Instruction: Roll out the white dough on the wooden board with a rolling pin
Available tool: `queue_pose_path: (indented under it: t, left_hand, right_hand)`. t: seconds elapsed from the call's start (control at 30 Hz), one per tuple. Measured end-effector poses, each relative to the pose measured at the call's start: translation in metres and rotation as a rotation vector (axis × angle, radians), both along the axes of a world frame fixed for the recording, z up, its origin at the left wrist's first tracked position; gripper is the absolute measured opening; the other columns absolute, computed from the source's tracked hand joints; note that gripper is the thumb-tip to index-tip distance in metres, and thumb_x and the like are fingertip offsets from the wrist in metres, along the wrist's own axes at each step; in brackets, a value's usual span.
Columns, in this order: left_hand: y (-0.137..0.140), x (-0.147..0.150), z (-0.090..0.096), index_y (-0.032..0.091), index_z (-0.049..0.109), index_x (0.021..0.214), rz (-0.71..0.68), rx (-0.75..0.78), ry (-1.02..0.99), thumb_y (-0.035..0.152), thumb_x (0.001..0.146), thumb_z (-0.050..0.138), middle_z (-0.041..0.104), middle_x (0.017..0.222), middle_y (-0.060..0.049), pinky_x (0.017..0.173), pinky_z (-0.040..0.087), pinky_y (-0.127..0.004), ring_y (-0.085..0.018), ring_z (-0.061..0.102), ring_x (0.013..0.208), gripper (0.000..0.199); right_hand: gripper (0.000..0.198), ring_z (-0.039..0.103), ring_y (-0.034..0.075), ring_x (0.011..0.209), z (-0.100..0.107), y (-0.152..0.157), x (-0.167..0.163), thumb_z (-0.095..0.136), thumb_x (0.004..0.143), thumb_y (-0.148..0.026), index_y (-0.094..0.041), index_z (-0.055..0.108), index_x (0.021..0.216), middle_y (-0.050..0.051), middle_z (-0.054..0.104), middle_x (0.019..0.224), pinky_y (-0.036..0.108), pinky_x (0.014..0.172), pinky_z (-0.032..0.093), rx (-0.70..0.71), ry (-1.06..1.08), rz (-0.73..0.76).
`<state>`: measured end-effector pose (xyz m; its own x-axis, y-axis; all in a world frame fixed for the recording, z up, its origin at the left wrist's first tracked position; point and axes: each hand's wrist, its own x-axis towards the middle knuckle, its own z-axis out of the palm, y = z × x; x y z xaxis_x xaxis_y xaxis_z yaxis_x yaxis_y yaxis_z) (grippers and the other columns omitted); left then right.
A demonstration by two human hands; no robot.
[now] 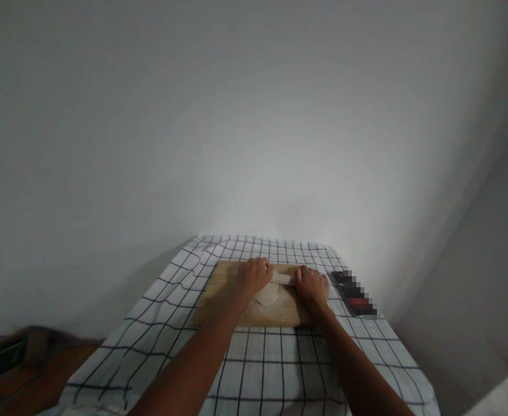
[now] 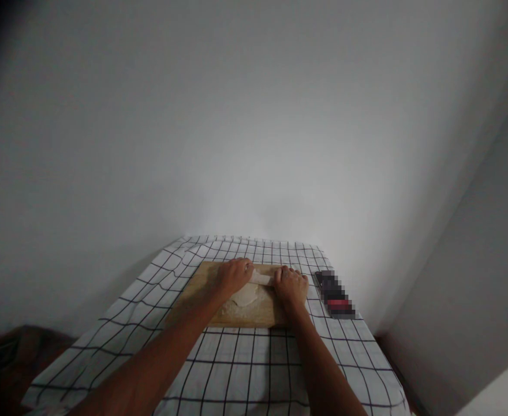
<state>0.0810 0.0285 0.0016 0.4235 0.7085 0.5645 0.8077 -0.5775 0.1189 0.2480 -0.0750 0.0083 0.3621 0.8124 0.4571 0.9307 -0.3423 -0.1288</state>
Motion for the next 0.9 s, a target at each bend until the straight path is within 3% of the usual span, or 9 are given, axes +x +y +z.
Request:
queue_pose_path:
  t: [0.57, 0.9]
  left_hand:
    - [-0.0026, -0.0009, 0.0012, 0.017, 0.07, 0.099, -0.002, -0.023, 0.003, 0.029, 0.099, 0.046, 0.073, 0.094, -0.013, 0.08, 0.047, -0.034, -0.023, 0.067, 0.091, 0.027]
    - [0.001, -0.0005, -0.0036, 0.016, 0.07, 0.1, -0.01, 0.001, -0.003, 0.029, 0.099, 0.044, 0.073, 0.095, -0.014, 0.08, 0.047, -0.035, -0.024, 0.066, 0.093, 0.029]
  right_hand:
    - [0.034, 0.065, 0.025, 0.101, 0.003, -0.0028, -0.0018, 0.035, 0.104, -0.033, -0.018, 0.065, 0.106, 0.012, 0.072, 0.103, 0.034, 0.084, 0.037, -0.058, -0.013, -0.01]
    - [0.034, 0.065, 0.025, 0.099, 0.0003, 0.0003, -0.0004, 0.035, 0.103, -0.034, -0.019, 0.066, 0.104, 0.01, 0.072, 0.099, 0.035, 0.085, 0.037, -0.011, 0.028, -0.015]
